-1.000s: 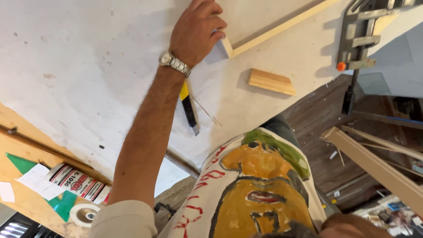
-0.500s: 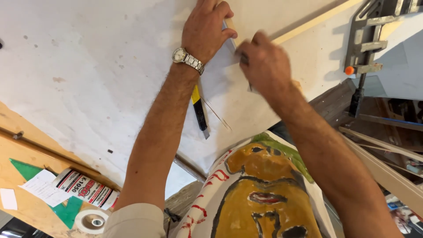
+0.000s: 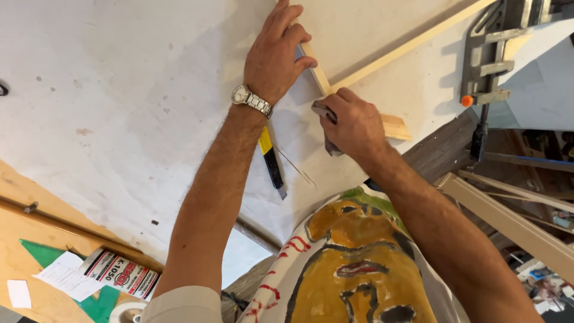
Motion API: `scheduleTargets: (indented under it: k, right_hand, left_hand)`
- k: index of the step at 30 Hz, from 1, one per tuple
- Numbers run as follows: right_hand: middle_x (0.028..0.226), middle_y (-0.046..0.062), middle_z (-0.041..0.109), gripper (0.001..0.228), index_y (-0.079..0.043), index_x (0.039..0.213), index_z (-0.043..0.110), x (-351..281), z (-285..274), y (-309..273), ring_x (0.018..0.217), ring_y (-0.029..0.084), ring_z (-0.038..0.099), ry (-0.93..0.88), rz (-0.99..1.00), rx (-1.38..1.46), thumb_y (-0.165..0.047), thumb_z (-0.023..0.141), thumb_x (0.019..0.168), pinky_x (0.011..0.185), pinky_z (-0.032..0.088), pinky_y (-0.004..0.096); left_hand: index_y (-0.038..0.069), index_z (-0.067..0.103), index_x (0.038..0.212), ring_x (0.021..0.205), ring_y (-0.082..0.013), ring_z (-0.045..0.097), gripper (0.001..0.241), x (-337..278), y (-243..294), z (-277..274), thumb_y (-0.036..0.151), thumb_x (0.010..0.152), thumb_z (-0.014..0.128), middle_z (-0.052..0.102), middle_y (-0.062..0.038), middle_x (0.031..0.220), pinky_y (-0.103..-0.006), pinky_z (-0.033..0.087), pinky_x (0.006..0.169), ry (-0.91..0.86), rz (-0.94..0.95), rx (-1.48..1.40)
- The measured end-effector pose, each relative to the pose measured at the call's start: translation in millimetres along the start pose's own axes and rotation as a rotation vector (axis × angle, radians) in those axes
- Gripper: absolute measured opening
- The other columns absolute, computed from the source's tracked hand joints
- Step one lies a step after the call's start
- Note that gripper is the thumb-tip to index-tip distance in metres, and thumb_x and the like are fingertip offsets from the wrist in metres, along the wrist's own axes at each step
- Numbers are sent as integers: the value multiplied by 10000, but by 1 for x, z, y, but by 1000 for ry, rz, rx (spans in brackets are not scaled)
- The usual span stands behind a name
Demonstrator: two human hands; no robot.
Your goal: Assembling a wooden frame by gluing, clamping, and hammering the joints.
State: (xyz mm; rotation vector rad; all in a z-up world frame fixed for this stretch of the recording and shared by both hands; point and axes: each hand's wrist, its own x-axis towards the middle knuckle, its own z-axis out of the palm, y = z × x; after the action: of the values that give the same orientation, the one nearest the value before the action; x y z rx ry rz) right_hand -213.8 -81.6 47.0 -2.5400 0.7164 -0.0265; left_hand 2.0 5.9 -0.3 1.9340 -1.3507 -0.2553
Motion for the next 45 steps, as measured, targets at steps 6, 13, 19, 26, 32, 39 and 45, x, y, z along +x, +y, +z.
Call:
scheduleTargets:
  k: [6,13,19,26,32,39,45]
  right_hand:
    - [932,91,683,163,-65,1004,732,12,-13,8,758,269,640,100,76,24,-69,721,841,678,525,406]
    - [895,-3,643,173,-125,964,732,2,-14,8,741,238,646,121,-55,-136,-122,771,796,537,504,408]
    - [901,29,622,253,-152,977,702,28,-2,-8,685,342,646,87,-102,-143,-178,782,738,530,501,487]
    - [890,10,662,238,-163,986,739,27,2,-10,671,294,660,125,-156,-193,-208,747,752,520,530,463]
    - [993,36,712,321,-171,1072,744,27,-3,49,888,278,682,123,126,-39,-200,736,753,784,517,394]
    - [905,47,683,240,-109,958,706,19,-7,36,784,269,662,190,24,-10,-123,734,720,682,516,394]
    - [878,25,635,232,-120,939,670,2,11,8,694,268,628,129,-63,-43,-144,780,736,555,506,425]
  left_hand:
    - [58,671,956,1337,-289,460,461,-1,3,-5,253,739,1027,544,-81,1364,-404,553,992,2,16,6]
    - [80,676,978,1464,-258,327,432,-3,1,2,246,769,1016,526,-71,1430,-402,528,1094,10,24,36]
    - [55,698,988,1452,-329,353,464,-1,-4,1,262,717,1013,548,-117,1403,-434,407,1181,-5,38,18]
    - [70,675,978,1461,-280,354,421,-1,7,-2,235,756,992,541,-65,1418,-410,487,1124,-1,-1,26]
    - [57,691,1003,1460,-307,357,432,-2,0,-2,257,757,984,546,-100,1408,-434,480,1128,-28,4,37]
    - [74,671,992,1468,-287,355,415,0,2,-3,250,775,978,537,-76,1416,-413,526,1081,-32,0,31]
    - [68,685,1004,1471,-279,340,422,1,5,-6,266,775,980,535,-75,1424,-409,507,1107,-48,-10,47]
